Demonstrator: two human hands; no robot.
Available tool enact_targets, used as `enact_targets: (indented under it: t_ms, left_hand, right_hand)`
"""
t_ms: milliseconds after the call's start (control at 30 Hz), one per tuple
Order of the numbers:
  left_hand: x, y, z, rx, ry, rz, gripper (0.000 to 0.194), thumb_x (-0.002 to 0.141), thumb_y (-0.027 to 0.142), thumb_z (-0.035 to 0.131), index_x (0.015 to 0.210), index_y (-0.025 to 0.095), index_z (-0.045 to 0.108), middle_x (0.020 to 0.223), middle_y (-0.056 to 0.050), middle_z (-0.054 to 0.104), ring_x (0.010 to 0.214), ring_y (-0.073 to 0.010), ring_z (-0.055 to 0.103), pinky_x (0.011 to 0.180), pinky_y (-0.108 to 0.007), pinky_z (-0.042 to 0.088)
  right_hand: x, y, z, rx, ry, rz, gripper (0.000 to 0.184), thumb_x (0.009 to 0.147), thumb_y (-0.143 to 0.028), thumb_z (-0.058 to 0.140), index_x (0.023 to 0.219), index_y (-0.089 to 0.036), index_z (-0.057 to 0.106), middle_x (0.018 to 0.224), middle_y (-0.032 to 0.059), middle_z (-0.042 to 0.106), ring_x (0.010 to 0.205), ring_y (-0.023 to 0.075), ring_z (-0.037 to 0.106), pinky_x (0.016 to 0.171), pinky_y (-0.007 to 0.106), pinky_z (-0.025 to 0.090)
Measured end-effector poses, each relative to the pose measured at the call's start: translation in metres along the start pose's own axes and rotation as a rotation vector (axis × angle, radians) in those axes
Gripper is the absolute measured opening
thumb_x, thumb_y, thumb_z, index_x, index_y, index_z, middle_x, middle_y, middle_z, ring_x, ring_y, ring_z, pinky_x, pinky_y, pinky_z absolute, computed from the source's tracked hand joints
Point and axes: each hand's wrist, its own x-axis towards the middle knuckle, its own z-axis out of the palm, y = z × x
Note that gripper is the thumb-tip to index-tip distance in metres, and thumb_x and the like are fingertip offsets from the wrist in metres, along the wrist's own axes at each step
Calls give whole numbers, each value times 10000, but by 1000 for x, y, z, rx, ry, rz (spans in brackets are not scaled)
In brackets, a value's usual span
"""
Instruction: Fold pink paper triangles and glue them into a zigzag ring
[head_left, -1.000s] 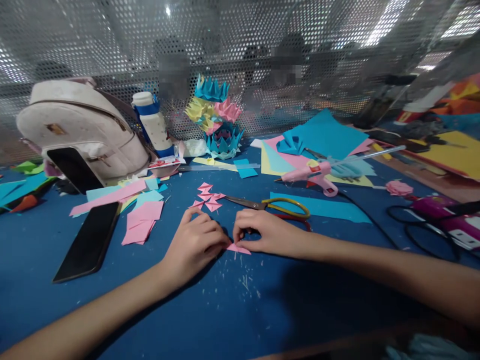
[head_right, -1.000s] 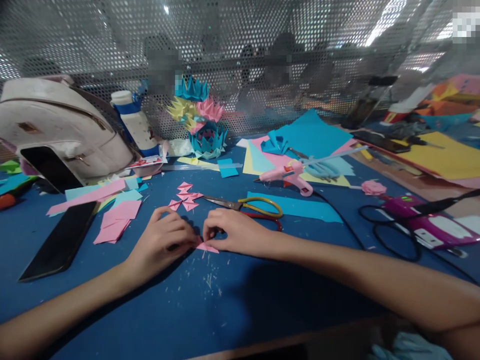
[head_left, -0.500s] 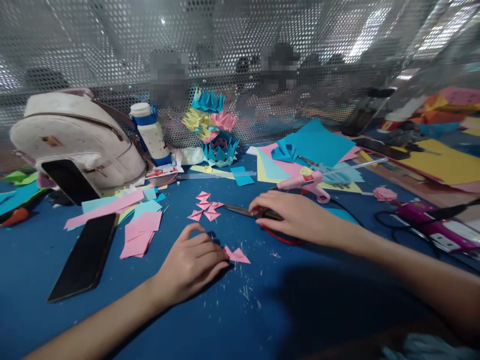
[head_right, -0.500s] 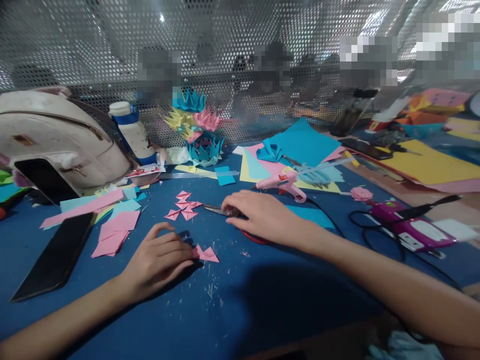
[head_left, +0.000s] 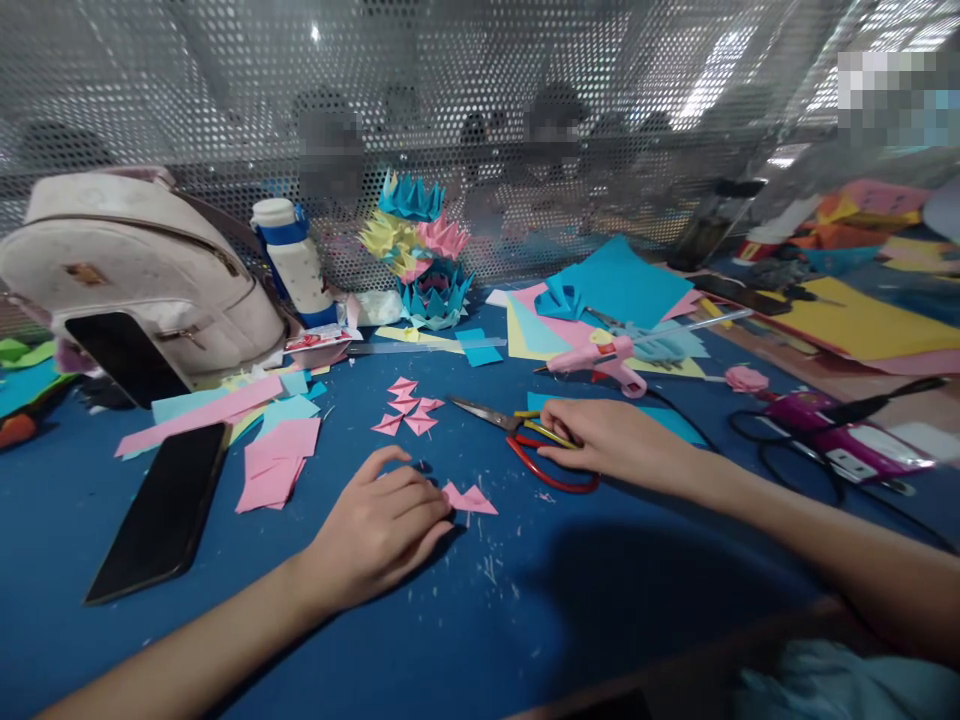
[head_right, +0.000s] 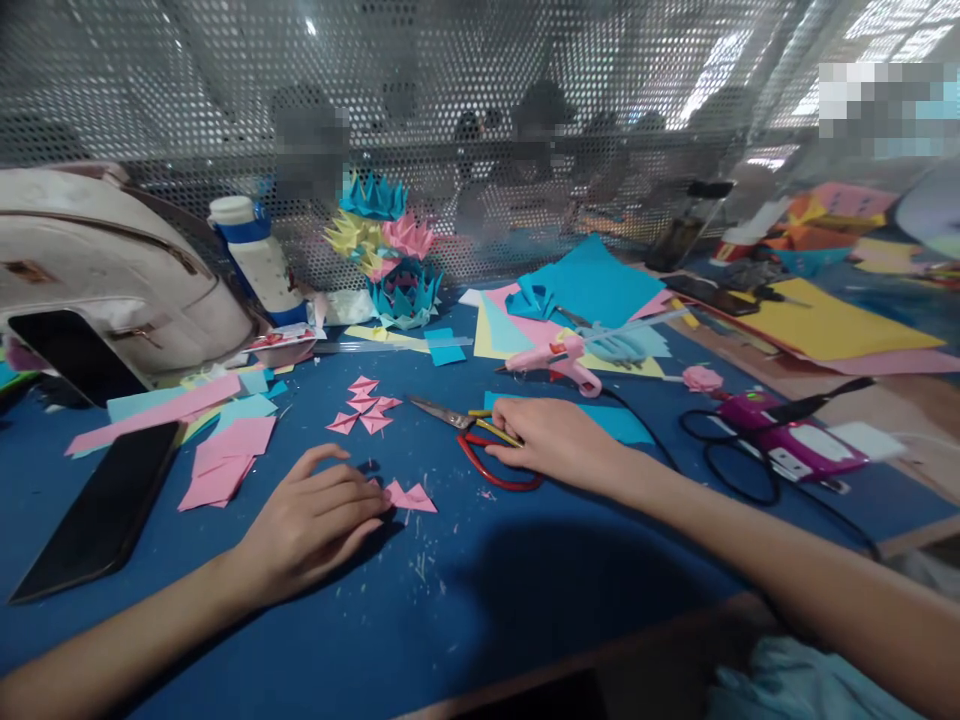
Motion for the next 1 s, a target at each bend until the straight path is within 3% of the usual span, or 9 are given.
enact_targets:
  t_ms: [233, 400, 767, 1000]
  left_hand:
    - [-3, 2, -1, 78, -8, 47, 136, 981, 189, 555, 1042, 141, 667, 962, -42, 762, 852, -182, 666, 1010, -420, 380]
    - [-5, 4, 0, 121, -19, 65, 154, 993, 208, 539, 1042, 138, 667, 965, -41, 762, 851, -184, 665, 1012, -421, 379]
    - [-6, 6, 2, 201, -5, 106, 176, 999, 224, 529, 1009, 122, 672, 962, -59, 765, 833, -195, 673, 963, -418, 412]
    - [-8, 5, 4, 221, -11, 111, 164, 984, 238, 555, 1002, 127, 675, 937, -59, 761, 819, -200, 668, 941, -421, 439]
  right_hand:
    - [2, -26, -4, 96, 60, 54, 197, 854, -382, 595, 873, -209, 502, 628, -51, 551, 557, 129, 491, 539, 267, 228]
    - [3, -44, -3, 162, 71, 9, 194, 873, -383, 592, 887, -210, 504, 609, -69, 519, 532, 109, 469, 523, 250, 221]
    - [13, -76, 9, -404, 215, -146, 378, 938, -522, 581, 1049, -161, 554, 688, 42, 693, 558, 187, 608, 505, 286, 99]
    - [23, -88, 10, -485, 250, -207, 356, 949, -501, 586, 1028, -154, 569, 715, 63, 713, 578, 196, 631, 525, 301, 117]
